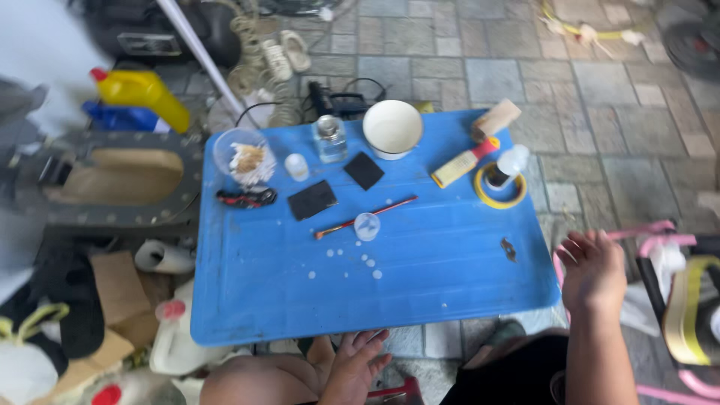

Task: The person pours white paint into a small cup, then uses a paintbrush to apply white paint along the midsole of a black sneaker with yellow tape masking. The person repeatedly dips the brush and paints the exposed midsole area.

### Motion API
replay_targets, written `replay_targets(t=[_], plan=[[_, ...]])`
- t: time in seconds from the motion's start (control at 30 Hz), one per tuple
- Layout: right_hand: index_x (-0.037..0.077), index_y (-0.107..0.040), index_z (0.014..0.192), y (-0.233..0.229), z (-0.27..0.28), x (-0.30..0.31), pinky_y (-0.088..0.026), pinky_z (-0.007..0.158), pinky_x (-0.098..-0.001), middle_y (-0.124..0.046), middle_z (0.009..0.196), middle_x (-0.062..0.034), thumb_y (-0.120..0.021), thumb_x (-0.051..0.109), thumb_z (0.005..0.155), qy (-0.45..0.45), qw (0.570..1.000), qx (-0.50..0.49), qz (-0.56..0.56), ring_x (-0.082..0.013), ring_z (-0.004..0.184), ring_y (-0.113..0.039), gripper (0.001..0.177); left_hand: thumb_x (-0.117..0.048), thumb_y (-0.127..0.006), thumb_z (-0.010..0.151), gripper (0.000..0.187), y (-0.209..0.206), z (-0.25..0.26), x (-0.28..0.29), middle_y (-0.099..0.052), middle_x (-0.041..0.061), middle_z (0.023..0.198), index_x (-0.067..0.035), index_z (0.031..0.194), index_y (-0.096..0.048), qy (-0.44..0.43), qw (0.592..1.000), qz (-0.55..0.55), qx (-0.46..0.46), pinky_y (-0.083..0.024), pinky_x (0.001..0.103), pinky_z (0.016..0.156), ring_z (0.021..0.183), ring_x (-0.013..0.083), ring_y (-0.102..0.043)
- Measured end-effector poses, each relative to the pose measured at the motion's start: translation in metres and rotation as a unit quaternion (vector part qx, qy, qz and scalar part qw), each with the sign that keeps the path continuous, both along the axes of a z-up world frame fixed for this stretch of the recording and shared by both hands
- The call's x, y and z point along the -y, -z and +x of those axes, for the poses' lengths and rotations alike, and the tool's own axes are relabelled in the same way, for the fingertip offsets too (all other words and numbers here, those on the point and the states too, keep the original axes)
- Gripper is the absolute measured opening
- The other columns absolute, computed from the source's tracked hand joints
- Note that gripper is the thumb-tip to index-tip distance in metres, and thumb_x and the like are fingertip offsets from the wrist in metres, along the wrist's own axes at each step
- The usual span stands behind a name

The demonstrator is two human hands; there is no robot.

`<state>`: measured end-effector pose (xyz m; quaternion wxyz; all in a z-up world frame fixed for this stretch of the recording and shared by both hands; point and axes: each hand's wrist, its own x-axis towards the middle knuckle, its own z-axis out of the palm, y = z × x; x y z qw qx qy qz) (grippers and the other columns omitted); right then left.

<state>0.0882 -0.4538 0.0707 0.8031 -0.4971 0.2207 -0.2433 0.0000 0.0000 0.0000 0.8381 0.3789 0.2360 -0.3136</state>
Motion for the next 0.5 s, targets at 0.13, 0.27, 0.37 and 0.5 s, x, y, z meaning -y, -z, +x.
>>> replay_targets(t=[0.13, 0.27, 0.37, 0.5], plan=[[0.007, -0.051, 0.114, -0.043, 0.0, -0.071, -0.047, 0.106, -0.0454, -0.059, 0.117, -0.0163, -0.056, 0.03, 0.118, -0.029, 0.985, 0.158, -0.069, -0.0264, 0.105, -0.056, 0.024, -0.042, -0.075, 0.081, 0.089, -0.013, 0.01, 0.008, -0.048, 0.006, 0.147, -0.024, 0.156, -0.031, -0.078, 0.989, 0.024, -0.125, -0.046, 0.046, 0.103, 0.136, 0.0253, -0.05], [0.006, -0.055, 0.119, -0.065, 0.021, -0.131, -0.047, 0.105, -0.046, -0.063, 0.119, -0.0199, -0.054, 0.038, 0.114, -0.192, 0.956, 0.22, -0.018, -0.0298, 0.107, -0.06, 0.032, -0.043, -0.071, 0.085, 0.08, -0.009, 0.002, 0.03, -0.055, 0.008, 0.139, -0.018, 0.153, -0.037, -0.155, 0.975, 0.041, -0.156, -0.053, 0.047, 0.096, 0.125, 0.027, -0.058], [0.008, -0.059, 0.125, -0.079, 0.052, -0.16, -0.047, 0.106, -0.0483, -0.064, 0.121, -0.0205, -0.056, 0.04, 0.11, -0.269, 0.932, 0.234, 0.061, -0.0324, 0.115, -0.061, 0.036, -0.046, -0.073, 0.082, 0.08, -0.005, 0.016, 0.037, -0.061, 0.005, 0.134, -0.018, 0.149, -0.038, -0.182, 0.978, 0.047, -0.09, -0.054, 0.048, 0.09, 0.117, 0.0264, -0.063], [0.003, -0.062, 0.122, -0.079, 0.048, -0.174, -0.046, 0.108, -0.0476, -0.064, 0.123, -0.0209, -0.054, 0.042, 0.114, -0.307, 0.922, 0.202, 0.124, -0.0314, 0.114, -0.06, 0.04, -0.048, -0.069, 0.088, 0.078, -0.012, 0.003, 0.027, -0.06, 0.008, 0.135, -0.007, 0.148, -0.042, -0.147, 0.989, 0.032, -0.003, -0.054, 0.045, 0.093, 0.117, 0.0255, -0.061]])
